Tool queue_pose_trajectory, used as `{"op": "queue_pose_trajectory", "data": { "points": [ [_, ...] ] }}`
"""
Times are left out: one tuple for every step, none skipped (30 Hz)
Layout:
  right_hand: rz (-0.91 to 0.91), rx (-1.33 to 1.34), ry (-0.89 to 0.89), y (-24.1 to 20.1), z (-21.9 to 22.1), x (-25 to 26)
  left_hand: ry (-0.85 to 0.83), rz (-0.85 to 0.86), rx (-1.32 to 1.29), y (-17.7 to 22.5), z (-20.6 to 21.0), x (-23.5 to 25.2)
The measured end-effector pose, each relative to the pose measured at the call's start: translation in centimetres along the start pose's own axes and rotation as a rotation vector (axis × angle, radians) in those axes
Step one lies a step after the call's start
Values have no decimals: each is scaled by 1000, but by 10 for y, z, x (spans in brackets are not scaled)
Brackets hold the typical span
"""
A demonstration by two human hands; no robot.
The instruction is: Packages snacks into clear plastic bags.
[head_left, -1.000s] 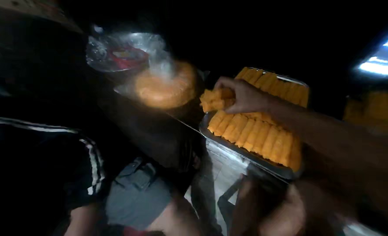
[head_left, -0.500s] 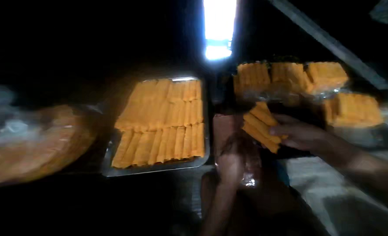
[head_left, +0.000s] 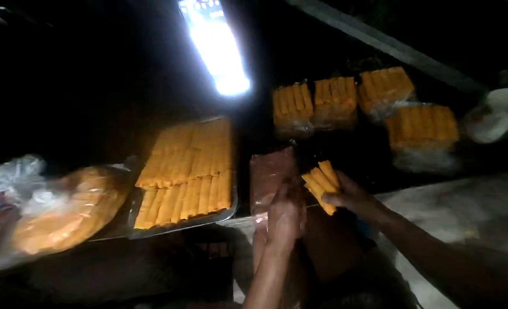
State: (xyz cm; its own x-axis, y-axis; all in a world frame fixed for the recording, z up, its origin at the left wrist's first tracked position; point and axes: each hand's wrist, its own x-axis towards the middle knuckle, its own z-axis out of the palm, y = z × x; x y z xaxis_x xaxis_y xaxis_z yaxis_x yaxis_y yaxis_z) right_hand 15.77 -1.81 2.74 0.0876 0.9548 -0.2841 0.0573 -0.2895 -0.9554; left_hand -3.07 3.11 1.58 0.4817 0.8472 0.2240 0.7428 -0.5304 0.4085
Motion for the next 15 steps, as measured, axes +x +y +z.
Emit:
{"op": "queue_pose_trajectory", "data": {
  "points": [
    [19,-7,-3,0,-1,0,-27,-12,11,0,1,1],
    [35,-11,3,0,0,-1,-54,-19,22,0,3,1],
    [42,-6,11,0,0,-1,-91,-36,22,1,2,3],
    [31,8,31,1,1,-2,-105,-45,16,3,1,4],
    [9,23,54,3,3,-3,-112,-54,5,4,0,6],
    [-20,35,74,3,5,-4,-110,-65,-11,6,-1,8],
    [-51,42,84,4,7,-5,-121,-81,-40,8,-3,10],
    [-72,46,85,5,9,-5,-131,-95,-66,12,-6,12],
    [-86,30,88,6,10,-5,-128,-104,-96,14,-7,13],
    [-96,-8,96,6,11,-4,-123,-103,-124,15,-8,14],
    [-103,-60,108,6,11,-4,-124,-110,-156,16,-9,15],
    [-112,-122,121,6,11,-4,-132,-129,-182,17,-11,16],
    [-119,-180,126,6,10,-3,-128,-141,-194,19,-13,17],
    [-139,-236,126,7,10,-3,-114,-148,-204,20,-13,18],
    [-158,-294,116,8,9,-3,-116,-147,-212,21,-14,19]
  ]
}}
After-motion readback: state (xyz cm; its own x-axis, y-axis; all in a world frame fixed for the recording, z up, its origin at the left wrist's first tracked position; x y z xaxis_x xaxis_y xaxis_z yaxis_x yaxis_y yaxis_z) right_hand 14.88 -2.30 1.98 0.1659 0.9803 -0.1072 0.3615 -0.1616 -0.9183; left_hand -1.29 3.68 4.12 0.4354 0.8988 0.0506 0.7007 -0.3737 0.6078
